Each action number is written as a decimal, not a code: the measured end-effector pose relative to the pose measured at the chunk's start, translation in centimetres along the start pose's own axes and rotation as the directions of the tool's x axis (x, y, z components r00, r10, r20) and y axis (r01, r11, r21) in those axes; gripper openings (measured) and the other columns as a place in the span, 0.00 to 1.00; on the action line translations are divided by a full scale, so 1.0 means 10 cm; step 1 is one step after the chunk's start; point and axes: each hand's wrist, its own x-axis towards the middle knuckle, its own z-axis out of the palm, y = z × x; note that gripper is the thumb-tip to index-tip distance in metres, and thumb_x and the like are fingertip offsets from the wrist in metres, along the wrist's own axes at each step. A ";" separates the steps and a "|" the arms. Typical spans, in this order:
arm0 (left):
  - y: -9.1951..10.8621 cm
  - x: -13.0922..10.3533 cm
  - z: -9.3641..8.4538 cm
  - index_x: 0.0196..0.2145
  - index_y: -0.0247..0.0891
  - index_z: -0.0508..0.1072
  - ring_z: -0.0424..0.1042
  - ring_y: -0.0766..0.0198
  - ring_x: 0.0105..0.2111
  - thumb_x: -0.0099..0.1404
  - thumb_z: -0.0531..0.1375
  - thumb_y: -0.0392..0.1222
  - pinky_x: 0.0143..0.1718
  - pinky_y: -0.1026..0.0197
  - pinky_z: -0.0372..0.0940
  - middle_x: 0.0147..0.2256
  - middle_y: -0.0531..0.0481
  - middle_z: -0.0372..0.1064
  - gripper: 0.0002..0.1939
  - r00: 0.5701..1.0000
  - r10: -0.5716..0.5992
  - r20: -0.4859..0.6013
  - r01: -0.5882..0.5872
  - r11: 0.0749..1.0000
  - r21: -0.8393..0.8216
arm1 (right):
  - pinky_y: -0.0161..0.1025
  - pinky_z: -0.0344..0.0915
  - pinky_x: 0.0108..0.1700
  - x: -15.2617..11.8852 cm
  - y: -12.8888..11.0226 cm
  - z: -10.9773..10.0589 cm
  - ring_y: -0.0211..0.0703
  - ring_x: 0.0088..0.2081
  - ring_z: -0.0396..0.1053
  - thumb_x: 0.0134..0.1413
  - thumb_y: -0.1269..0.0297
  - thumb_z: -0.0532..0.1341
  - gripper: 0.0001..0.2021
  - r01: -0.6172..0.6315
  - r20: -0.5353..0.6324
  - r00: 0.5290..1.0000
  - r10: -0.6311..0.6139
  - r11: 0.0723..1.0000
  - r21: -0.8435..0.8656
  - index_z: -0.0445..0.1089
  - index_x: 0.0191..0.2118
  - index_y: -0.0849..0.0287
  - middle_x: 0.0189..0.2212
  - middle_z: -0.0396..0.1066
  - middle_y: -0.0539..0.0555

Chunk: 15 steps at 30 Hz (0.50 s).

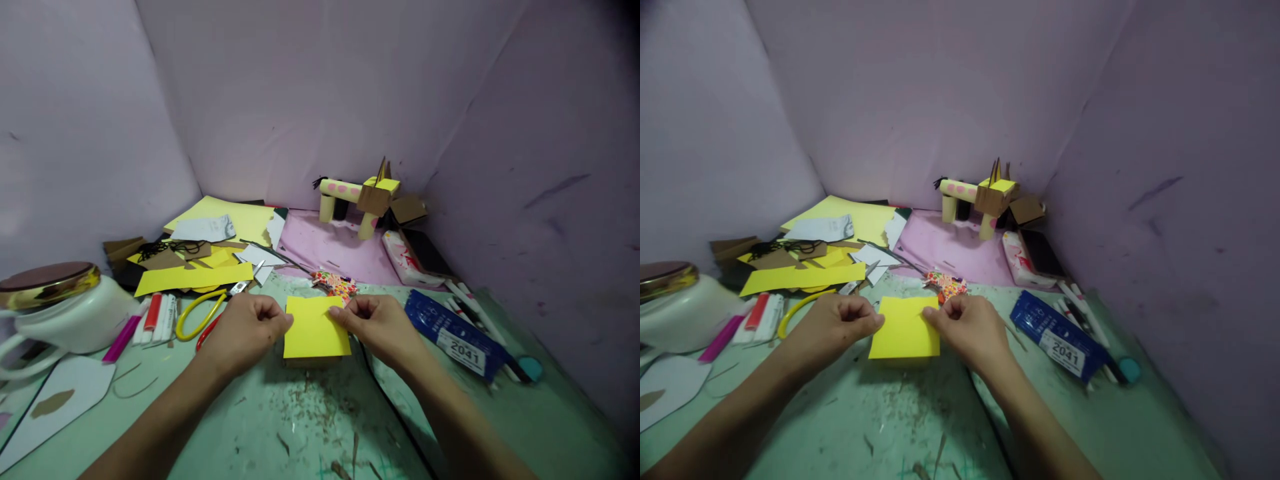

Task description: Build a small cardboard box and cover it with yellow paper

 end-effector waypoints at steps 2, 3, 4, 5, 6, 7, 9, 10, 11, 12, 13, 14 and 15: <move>0.00 0.00 0.00 0.14 0.39 0.63 0.54 0.66 0.21 0.46 0.57 0.52 0.24 0.62 0.50 0.16 0.56 0.55 0.15 1.000 -0.001 -0.002 0.001 1.000 0.000 | 0.32 0.46 0.19 0.00 0.00 0.00 0.33 0.16 0.54 0.45 0.52 0.62 0.17 -0.008 0.003 1.000 0.008 1.000 -0.002 0.64 0.16 0.58 0.13 0.59 0.45; 0.01 0.00 0.00 0.14 0.39 0.64 0.54 0.66 0.21 0.46 0.57 0.52 0.24 0.62 0.51 0.16 0.56 0.55 0.15 1.000 -0.002 -0.005 0.002 1.000 -0.002 | 0.32 0.46 0.19 0.00 0.01 0.01 0.33 0.17 0.54 0.45 0.52 0.62 0.17 -0.010 0.001 1.000 0.010 1.000 -0.004 0.64 0.16 0.58 0.13 0.59 0.45; 0.02 -0.01 0.00 0.14 0.39 0.64 0.54 0.66 0.21 0.45 0.57 0.52 0.24 0.62 0.51 0.16 0.56 0.55 0.15 1.000 -0.007 -0.012 0.007 1.000 -0.007 | 0.32 0.46 0.19 0.00 0.01 0.01 0.33 0.17 0.54 0.45 0.52 0.62 0.17 -0.009 -0.001 1.000 0.009 1.000 -0.006 0.64 0.17 0.58 0.13 0.59 0.45; 0.03 -0.01 -0.01 0.14 0.39 0.64 0.54 0.66 0.21 0.45 0.58 0.52 0.24 0.62 0.51 0.16 0.56 0.55 0.15 1.000 -0.015 -0.017 0.015 1.000 -0.011 | 0.33 0.46 0.20 0.00 0.01 0.01 0.33 0.17 0.54 0.45 0.51 0.62 0.17 -0.007 -0.005 1.000 0.007 1.000 -0.007 0.64 0.16 0.58 0.13 0.59 0.45; 0.04 -0.01 -0.01 0.14 0.39 0.64 0.54 0.66 0.21 0.44 0.58 0.52 0.24 0.62 0.50 0.16 0.56 0.55 0.15 0.999 -0.026 -0.022 0.025 1.000 -0.014 | 0.33 0.47 0.20 0.00 0.01 0.01 0.33 0.17 0.54 0.45 0.51 0.62 0.17 -0.004 -0.010 1.000 0.004 1.000 -0.009 0.64 0.16 0.58 0.13 0.59 0.45; 0.05 -0.01 -0.02 0.13 0.39 0.64 0.54 0.66 0.21 0.43 0.58 0.52 0.23 0.62 0.50 0.16 0.56 0.56 0.14 0.999 -0.035 -0.025 0.035 0.999 -0.017 | 0.33 0.47 0.20 -0.01 0.01 0.01 0.33 0.17 0.54 0.45 0.51 0.62 0.18 -0.003 -0.014 1.000 0.002 1.000 -0.012 0.64 0.16 0.58 0.13 0.59 0.45; 0.07 -0.02 -0.03 0.13 0.39 0.64 0.53 0.67 0.20 0.43 0.58 0.52 0.23 0.63 0.49 0.15 0.56 0.56 0.14 0.998 -0.051 -0.029 0.050 0.999 -0.016 | 0.33 0.46 0.20 -0.01 0.00 0.01 0.33 0.16 0.54 0.45 0.51 0.62 0.17 -0.004 -0.018 1.000 0.004 1.000 -0.019 0.65 0.16 0.58 0.13 0.59 0.45; 0.07 -0.02 -0.03 0.13 0.39 0.65 0.53 0.67 0.20 0.42 0.58 0.52 0.23 0.63 0.49 0.15 0.56 0.56 0.14 0.998 -0.055 -0.030 0.055 0.998 -0.012 | 0.32 0.46 0.19 -0.01 0.00 0.01 0.33 0.16 0.54 0.44 0.51 0.63 0.17 -0.007 -0.020 1.000 0.006 1.000 -0.022 0.65 0.16 0.58 0.12 0.59 0.45; 0.07 -0.01 -0.03 0.13 0.38 0.65 0.53 0.67 0.20 0.42 0.58 0.52 0.23 0.63 0.49 0.15 0.56 0.56 0.14 0.998 -0.059 -0.033 0.058 0.998 -0.010 | 0.32 0.45 0.19 -0.01 -0.01 0.01 0.33 0.16 0.54 0.44 0.51 0.63 0.17 -0.008 -0.020 1.000 0.007 1.000 -0.025 0.64 0.16 0.58 0.12 0.59 0.45; 0.07 -0.01 -0.03 0.13 0.38 0.65 0.53 0.67 0.20 0.43 0.58 0.52 0.23 0.63 0.49 0.15 0.56 0.56 0.14 0.997 -0.062 -0.038 0.062 0.998 -0.008 | 0.32 0.45 0.19 -0.02 -0.01 0.01 0.33 0.16 0.54 0.44 0.52 0.63 0.17 -0.007 -0.019 1.000 0.007 1.000 -0.027 0.64 0.16 0.58 0.12 0.59 0.45; 0.07 -0.01 -0.03 0.13 0.38 0.66 0.54 0.67 0.20 0.43 0.59 0.51 0.22 0.63 0.49 0.15 0.56 0.56 0.14 0.997 -0.065 -0.043 0.065 0.998 -0.001 | 0.32 0.44 0.19 -0.02 -0.02 0.01 0.33 0.16 0.54 0.44 0.52 0.63 0.17 -0.006 -0.021 1.000 0.005 1.000 -0.029 0.64 0.16 0.58 0.12 0.58 0.45; 0.06 -0.01 -0.03 0.14 0.38 0.66 0.54 0.68 0.20 0.43 0.59 0.51 0.22 0.63 0.49 0.15 0.56 0.56 0.14 0.997 -0.064 -0.045 0.065 0.998 0.007 | 0.32 0.44 0.19 -0.02 -0.02 0.01 0.33 0.16 0.54 0.44 0.52 0.63 0.17 -0.004 -0.024 1.000 0.003 0.999 -0.033 0.64 0.15 0.58 0.11 0.58 0.45; 0.06 0.00 -0.02 0.14 0.38 0.66 0.54 0.68 0.20 0.44 0.59 0.51 0.23 0.64 0.49 0.15 0.56 0.56 0.14 0.997 -0.060 -0.048 0.061 0.998 0.016 | 0.32 0.44 0.19 -0.02 -0.03 0.01 0.33 0.15 0.54 0.44 0.52 0.63 0.17 -0.002 -0.029 1.000 0.001 0.999 -0.040 0.64 0.15 0.58 0.11 0.59 0.45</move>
